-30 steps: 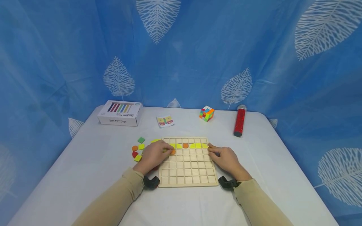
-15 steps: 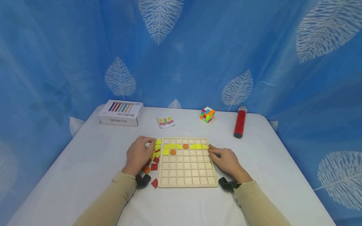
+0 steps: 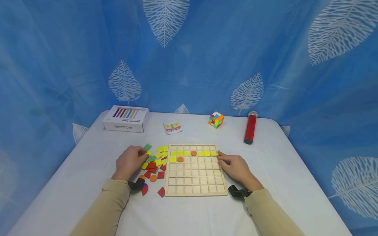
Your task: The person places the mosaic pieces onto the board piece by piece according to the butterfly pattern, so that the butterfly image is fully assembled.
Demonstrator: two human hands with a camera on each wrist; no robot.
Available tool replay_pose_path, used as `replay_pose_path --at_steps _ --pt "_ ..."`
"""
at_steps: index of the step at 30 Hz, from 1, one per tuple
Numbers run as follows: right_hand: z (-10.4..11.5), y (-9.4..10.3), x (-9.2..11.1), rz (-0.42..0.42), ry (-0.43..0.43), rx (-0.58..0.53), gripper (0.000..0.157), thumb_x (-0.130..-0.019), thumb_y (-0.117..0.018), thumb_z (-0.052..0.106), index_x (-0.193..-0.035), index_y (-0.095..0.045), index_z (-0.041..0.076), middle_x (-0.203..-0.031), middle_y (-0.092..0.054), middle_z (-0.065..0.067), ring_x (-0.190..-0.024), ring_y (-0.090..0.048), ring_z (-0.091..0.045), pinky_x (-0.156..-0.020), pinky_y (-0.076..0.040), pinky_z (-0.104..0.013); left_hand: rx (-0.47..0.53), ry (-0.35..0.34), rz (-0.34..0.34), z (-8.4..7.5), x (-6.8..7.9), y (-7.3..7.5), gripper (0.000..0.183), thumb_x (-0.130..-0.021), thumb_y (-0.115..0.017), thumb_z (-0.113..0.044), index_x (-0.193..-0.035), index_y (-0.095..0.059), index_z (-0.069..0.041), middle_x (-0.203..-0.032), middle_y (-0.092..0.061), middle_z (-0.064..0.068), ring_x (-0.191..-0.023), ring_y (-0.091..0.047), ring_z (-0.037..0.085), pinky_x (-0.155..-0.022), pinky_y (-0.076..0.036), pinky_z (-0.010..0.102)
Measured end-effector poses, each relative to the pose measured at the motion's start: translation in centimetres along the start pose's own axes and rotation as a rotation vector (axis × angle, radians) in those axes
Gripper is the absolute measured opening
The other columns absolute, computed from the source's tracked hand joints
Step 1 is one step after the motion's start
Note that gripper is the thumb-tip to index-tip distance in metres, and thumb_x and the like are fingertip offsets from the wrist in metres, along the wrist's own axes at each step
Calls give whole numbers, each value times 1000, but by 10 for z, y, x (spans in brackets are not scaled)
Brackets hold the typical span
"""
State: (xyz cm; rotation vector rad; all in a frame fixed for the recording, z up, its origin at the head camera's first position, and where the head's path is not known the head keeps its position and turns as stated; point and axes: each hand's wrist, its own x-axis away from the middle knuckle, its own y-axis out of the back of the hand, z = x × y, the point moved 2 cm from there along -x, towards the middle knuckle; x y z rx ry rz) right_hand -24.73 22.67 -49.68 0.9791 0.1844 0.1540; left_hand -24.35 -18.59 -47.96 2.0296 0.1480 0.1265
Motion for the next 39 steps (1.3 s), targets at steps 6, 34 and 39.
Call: replay_pose_path --at_steps 6,34,39 --pt "2 2 0 -7 4 -7 35 -99 -68 31 -130 -72 15 -144 -60 4 -136 -56 -29 -107 -47 -54 13 11 -6 -2 0 1 38 -93 -77 -27 -124 -71 -8 -118 -65 15 -101 -61 31 -86 -52 47" --pt "-3 2 0 -13 13 -1 35 -99 -67 32 -129 -73 15 -144 -61 4 -135 -57 -28 -107 -47 -53 231 -42 -52 -34 10 -2 22 -100 -69 -31 -117 -70 -17 -116 -70 5 -88 -58 25 -77 -49 37" --pt "-3 0 0 1 16 -11 35 -100 -66 33 -130 -72 16 -144 -60 6 -136 -57 -26 -107 -47 -52 243 -171 16 -65 18 -13 16 -95 -74 -31 -107 -75 -20 -105 -72 -1 -81 -58 18 -66 -47 29"
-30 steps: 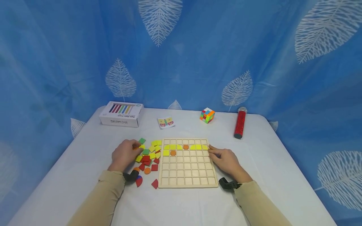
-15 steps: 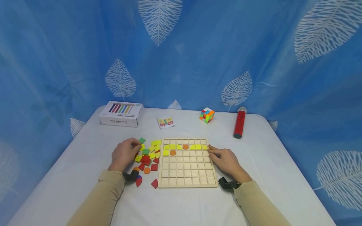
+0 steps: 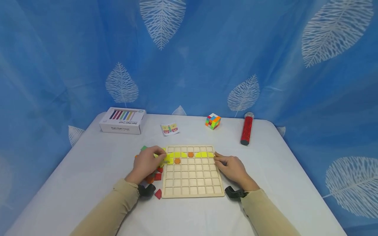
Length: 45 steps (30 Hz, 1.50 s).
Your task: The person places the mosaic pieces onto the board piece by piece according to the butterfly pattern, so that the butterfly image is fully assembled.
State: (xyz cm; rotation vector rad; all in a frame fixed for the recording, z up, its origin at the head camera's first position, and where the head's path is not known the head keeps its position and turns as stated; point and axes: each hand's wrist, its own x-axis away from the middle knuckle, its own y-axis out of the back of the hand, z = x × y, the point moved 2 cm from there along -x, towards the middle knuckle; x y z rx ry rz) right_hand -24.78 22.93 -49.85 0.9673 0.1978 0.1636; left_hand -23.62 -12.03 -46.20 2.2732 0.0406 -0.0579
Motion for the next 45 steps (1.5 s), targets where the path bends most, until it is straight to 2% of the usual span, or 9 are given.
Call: replay_pose_path --at_steps 7,12,18,26,33,39,45 --pt "1 0 1 -28 -3 6 33 -99 -67 31 -128 -73 17 -144 -61 6 -135 -57 -26 -107 -47 -52 22 -71 68 -33 -8 -23 5 -92 -76 -28 -96 -76 -24 -97 -72 -6 -74 -57 16 -57 -43 28" --pt "1 0 1 -24 -9 1 33 -99 -67 31 -129 -73 18 -144 -61 6 -135 -57 -26 -107 -47 -52 -9 -118 95 -47 -15 -37 5 -93 -76 -28 -96 -77 -25 -90 -71 -10 -77 -58 13 -62 -45 29" --pt "2 -1 1 -21 -3 3 33 -99 -66 31 -128 -73 17 -144 -61 6 -136 -57 -26 -108 -47 -52 -53 -134 111 -48 -19 -47 4 -93 -75 -27 -96 -76 -24 -90 -71 -10 -76 -58 13 -63 -45 29" --pt "1 -2 1 -21 -3 -5 34 -99 -66 32 -128 -73 17 -144 -61 6 -135 -57 -25 -109 -46 -52 -103 -143 122 -50 -21 -52 6 -93 -75 -26 -97 -75 -22 -92 -71 -8 -77 -59 13 -63 -45 28" --pt "0 -2 0 -21 -3 -1 33 -99 -66 32 -129 -73 17 -144 -60 6 -135 -57 -25 -108 -47 -52 -106 -125 128 -48 -23 -52 5 -93 -75 -25 -97 -76 -23 -93 -72 -8 -80 -59 14 -66 -45 30" --pt "1 -3 1 -24 2 1 33 -99 -66 31 -128 -73 16 -144 -61 5 -135 -57 -26 -107 -47 -52 -105 -120 123 -45 -23 -49 4 -92 -75 -24 -95 -76 -23 -92 -72 -8 -78 -58 15 -63 -44 29" --pt "1 -1 1 -26 -13 -3 33 -99 -67 31 -128 -74 17 -144 -61 6 -135 -57 -26 -108 -47 -52 -142 -160 128 -47 -23 -49 3 -91 -75 -22 -94 -77 -22 -91 -71 -9 -77 -58 14 -61 -42 28"
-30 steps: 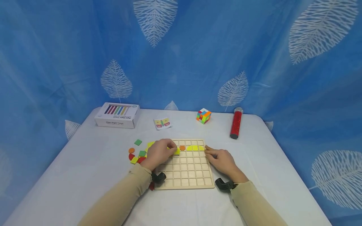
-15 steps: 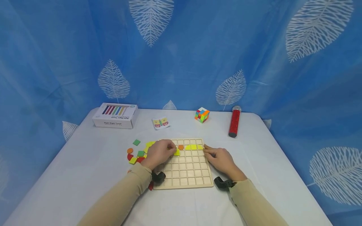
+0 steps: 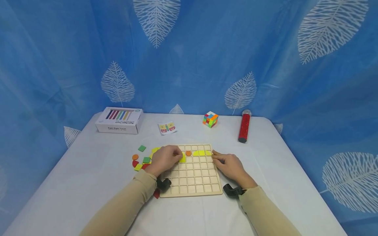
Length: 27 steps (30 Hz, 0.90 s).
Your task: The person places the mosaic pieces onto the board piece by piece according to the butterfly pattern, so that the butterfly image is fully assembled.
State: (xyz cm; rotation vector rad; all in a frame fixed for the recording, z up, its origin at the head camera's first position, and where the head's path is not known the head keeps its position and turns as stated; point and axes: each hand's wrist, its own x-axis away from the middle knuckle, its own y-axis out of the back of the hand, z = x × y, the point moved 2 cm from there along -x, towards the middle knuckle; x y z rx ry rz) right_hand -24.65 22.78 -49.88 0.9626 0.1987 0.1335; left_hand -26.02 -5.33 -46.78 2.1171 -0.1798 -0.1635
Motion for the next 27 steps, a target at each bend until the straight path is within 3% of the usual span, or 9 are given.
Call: replay_pose_path --at_steps 10,16,21,27 --pt "1 0 0 -1 4 3 33 -99 -66 31 -128 -74 17 -144 -61 5 -136 -57 -27 -108 -47 -53 -76 -22 -19 -1 0 -1 5 -90 -79 -26 -87 -77 -23 -91 -71 -9 -76 -58 12 -58 -44 27" --pt "1 0 0 -1 -1 0 33 -99 -66 31 -127 -74 16 -144 -61 5 -135 -57 -27 -107 -47 -53 -83 -11 -20 2 2 -3 3 -89 -81 -27 -90 -80 -25 -94 -72 -10 -81 -61 11 -62 -46 27" --pt "1 0 0 2 -3 6 33 -99 -66 32 -127 -74 17 -144 -61 5 -135 -57 -26 -107 -47 -53 -3 55 -61 16 5 7 7 -91 -78 -29 -97 -80 -26 -98 -71 -8 -88 -63 15 -66 -48 31" --pt "0 0 0 9 0 15 34 -99 -66 32 -129 -73 17 -144 -60 5 -136 -57 -27 -108 -46 -53 166 227 -155 53 11 43 19 -97 -69 -34 -109 -76 -21 -119 -71 4 -101 -60 26 -87 -48 44"
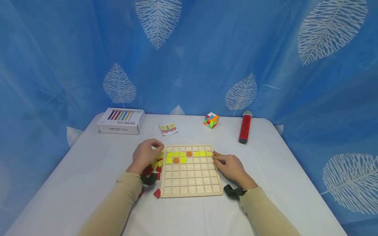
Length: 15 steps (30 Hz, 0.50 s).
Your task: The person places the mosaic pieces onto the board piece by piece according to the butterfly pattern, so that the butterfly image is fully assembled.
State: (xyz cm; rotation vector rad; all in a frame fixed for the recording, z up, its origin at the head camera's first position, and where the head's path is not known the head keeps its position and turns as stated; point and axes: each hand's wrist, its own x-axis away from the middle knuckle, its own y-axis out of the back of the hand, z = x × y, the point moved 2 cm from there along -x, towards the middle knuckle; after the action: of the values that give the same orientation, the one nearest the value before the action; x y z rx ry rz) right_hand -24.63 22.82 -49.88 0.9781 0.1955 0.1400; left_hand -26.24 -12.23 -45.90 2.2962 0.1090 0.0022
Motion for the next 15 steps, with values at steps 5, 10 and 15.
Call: replay_pose_path --at_steps 5,10,15 --pt "-1 1 0 5 5 14 34 -100 -65 33 -129 -73 17 -145 -60 6 -135 -57 -28 -107 -47 -54 81 147 -107 36 -7 24 29 -101 -65 -36 -121 -71 -16 -126 -67 10 -101 -58 30 -90 -49 47" --pt "-2 2 0 5 17 16 35 -100 -65 33 -129 -73 16 -145 -60 4 -135 -57 -29 -108 -46 -54 105 228 -140 59 -10 27 34 -102 -64 -36 -126 -69 -12 -127 -66 13 -103 -57 30 -94 -50 46" --pt "-1 0 -1 2 23 -2 34 -99 -66 32 -128 -74 16 -144 -61 4 -135 -57 -28 -108 -46 -53 59 248 -109 68 -10 25 39 -98 -69 -39 -125 -68 -11 -125 -67 14 -105 -58 31 -97 -48 49"
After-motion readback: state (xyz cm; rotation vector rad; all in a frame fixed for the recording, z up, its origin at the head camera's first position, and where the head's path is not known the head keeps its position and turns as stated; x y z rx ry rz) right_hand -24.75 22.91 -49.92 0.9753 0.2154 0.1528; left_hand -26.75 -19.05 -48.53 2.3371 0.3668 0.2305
